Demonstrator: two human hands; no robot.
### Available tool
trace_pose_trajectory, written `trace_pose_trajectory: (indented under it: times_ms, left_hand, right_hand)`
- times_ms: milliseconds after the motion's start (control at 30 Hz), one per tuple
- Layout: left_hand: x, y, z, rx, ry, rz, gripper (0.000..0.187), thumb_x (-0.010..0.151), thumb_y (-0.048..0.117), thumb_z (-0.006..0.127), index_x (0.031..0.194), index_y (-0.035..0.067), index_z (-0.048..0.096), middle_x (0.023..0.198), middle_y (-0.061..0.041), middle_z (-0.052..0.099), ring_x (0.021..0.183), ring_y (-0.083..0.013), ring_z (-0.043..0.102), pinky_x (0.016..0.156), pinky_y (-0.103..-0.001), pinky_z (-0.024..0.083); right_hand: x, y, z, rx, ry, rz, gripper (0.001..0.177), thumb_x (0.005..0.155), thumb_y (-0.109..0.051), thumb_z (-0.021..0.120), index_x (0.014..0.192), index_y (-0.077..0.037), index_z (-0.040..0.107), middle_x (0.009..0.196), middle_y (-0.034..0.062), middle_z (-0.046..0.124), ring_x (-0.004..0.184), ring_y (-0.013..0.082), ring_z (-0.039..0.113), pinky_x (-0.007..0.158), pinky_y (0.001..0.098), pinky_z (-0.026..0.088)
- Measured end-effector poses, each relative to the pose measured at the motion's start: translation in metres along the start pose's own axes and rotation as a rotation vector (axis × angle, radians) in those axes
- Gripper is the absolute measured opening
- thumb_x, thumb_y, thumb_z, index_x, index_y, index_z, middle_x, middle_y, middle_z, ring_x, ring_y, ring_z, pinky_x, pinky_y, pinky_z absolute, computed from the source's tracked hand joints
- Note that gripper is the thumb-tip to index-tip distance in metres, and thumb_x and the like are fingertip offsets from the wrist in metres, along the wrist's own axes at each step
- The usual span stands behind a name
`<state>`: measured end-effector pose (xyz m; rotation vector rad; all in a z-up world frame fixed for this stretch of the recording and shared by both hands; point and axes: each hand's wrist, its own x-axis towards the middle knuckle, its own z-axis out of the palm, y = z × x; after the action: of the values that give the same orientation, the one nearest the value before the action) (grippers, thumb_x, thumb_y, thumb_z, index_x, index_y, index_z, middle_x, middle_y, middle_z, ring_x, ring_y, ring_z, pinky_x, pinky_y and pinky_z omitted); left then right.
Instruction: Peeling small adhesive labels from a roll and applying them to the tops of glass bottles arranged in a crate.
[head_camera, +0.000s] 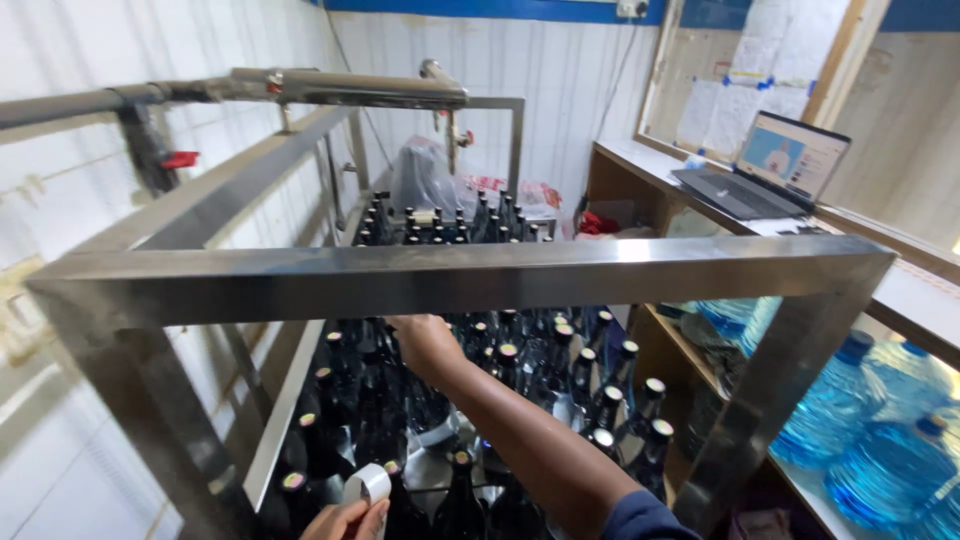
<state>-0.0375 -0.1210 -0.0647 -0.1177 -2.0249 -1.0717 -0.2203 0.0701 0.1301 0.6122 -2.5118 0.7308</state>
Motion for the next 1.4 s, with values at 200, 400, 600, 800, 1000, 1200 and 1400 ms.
trace_pose_trajectory:
  times_ms: [200,400,600,800,1000,1200,1400]
  left_hand:
    - [0.019,-0.001,-0.020,0.148,-0.505,-0.289,0.021,0.087,0.054,0.084,0.097,0.040,0.096,0.080,0.006,0.085,0.071,-0.0052,0.080,0.067,-0.021,0.060]
    - [0.012,0.003,-0.020,0.080,-0.408,-0.260,0.018,0.083,0.050,0.088,0.089,0.035,0.095,0.075,0.005,0.086,0.070,-0.0088,0.078,0.068,-0.024,0.059]
    - [0.041,0.012,-0.040,0.034,-0.840,-0.378,0.029,0.095,0.049,0.076,0.102,0.029,0.096,0.078,0.007,0.092,0.069,-0.0024,0.086,0.071,-0.018,0.065]
    - [0.019,0.016,-0.052,0.083,-0.637,-0.411,0.032,0.087,0.051,0.083,0.110,0.033,0.095,0.106,0.004,0.093,0.094,-0.0056,0.088,0.089,-0.018,0.068]
    - [0.012,0.033,-0.061,0.054,-0.525,-0.293,0.025,0.087,0.047,0.083,0.100,0.028,0.094,0.099,0.004,0.092,0.085,-0.0055,0.087,0.081,-0.019,0.067]
    - [0.014,0.092,-0.070,0.005,-0.305,-0.333,0.017,0.085,0.038,0.089,0.093,0.024,0.095,0.089,0.006,0.090,0.080,-0.0052,0.083,0.074,-0.017,0.061]
    - [0.007,0.042,-0.044,-0.023,-0.525,-0.305,0.023,0.086,0.039,0.088,0.103,0.026,0.096,0.094,0.005,0.093,0.080,-0.0055,0.088,0.078,-0.018,0.068]
  right_hand:
    - [-0.004,-0.017,-0.013,-0.008,-0.067,0.050,0.066,0.096,0.011,0.044,0.152,-0.013,0.069,0.138,0.0218,0.076,0.122,0.0456,0.074,0.099,0.0555,0.061]
    - [0.000,0.004,0.006,-0.101,-0.036,-0.047,0.064,0.091,0.010,0.050,0.147,-0.009,0.073,0.141,0.0193,0.076,0.126,0.0409,0.074,0.100,0.0523,0.061]
    - [-0.003,-0.016,-0.003,-0.169,-0.115,0.007,0.059,0.098,0.012,0.048,0.154,0.000,0.063,0.134,0.0305,0.073,0.117,0.0456,0.074,0.092,0.0526,0.062]
    - [0.006,-0.009,0.002,-0.185,0.017,-0.124,0.035,0.097,-0.009,0.076,0.129,-0.003,0.063,0.125,0.0267,0.071,0.108,0.0510,0.072,0.083,0.0563,0.063]
    - [0.000,-0.041,-0.033,-0.157,-0.267,0.207,0.040,0.101,-0.014,0.060,0.139,-0.003,0.058,0.131,0.0273,0.070,0.107,0.0508,0.073,0.083,0.0597,0.061]
    - [0.008,0.013,-0.026,-0.266,-0.301,0.164,0.045,0.094,-0.004,0.053,0.138,-0.006,0.064,0.146,0.0272,0.060,0.129,0.0520,0.061,0.096,0.0589,0.058]
    - [0.005,0.046,-0.032,-0.371,-0.037,-0.046,0.028,0.092,0.005,0.054,0.111,-0.005,0.073,0.118,0.0201,0.073,0.111,0.0421,0.068,0.095,0.0518,0.055]
